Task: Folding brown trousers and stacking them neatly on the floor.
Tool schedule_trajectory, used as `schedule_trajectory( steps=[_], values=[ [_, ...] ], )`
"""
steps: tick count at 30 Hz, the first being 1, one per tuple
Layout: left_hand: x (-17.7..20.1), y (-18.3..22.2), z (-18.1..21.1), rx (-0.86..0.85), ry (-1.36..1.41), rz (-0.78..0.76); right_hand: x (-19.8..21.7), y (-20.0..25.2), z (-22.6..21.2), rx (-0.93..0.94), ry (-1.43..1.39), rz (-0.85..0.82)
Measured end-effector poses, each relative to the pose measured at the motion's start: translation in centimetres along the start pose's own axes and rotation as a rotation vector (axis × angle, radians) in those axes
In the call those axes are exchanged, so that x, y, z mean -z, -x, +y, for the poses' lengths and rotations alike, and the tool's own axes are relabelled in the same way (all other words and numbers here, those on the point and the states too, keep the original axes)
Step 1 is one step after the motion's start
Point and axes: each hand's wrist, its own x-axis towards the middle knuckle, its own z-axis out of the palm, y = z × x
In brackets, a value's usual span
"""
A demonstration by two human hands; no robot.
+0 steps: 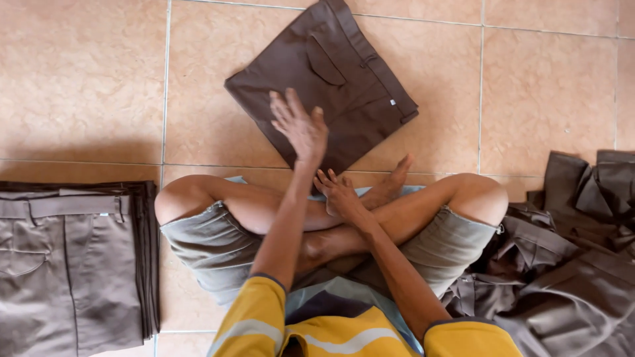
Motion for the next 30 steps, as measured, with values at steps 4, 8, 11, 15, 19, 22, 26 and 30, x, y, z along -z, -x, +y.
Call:
schedule_trajectory(
  steps=[4,8,11,15,19,22,26,30],
  values=[
    [-6.7,4.9,-2.3,-0.17,-0.006,-0.073,-4.4,-1.1,3.1,0.064,-0.07,0.287],
    [-6.5,4.3,-5.2,-0.42,-0.131,0.027,-3.1,-1.0,1.8,0.007,-0.268,0.497],
    [-4.1,1.0,-8.0,-0.607,-0.113,-0.052,2.0,0.5,0.6,-0.075,-0.403,0.608],
    [-1.7,-4.4,-13.4,-0.74,-0.102,-0.255,3.0,0.2,1.8,-0.215,-0.419,0.761],
    [-0.2,-5.3,-15.1,-0.669,-0.087,-0.234,6.3,-0.5,2.7,-0.476,-0.37,0.743],
    [0.3,-4.2,-14.2,-0.639,-0.126,-0.158,7.4,-2.5,3.9,-0.63,-0.417,0.624],
    [0.0,-4.2,-13.5,-0.631,-0.261,-0.137,1.0,-8.4,11.7,-0.67,-0.477,0.63],
    [0.7,-3.5,-12.8,-0.591,-0.28,-0.184,-0.3,-7.8,11.7,-0.662,-0.409,0.776]
  ],
)
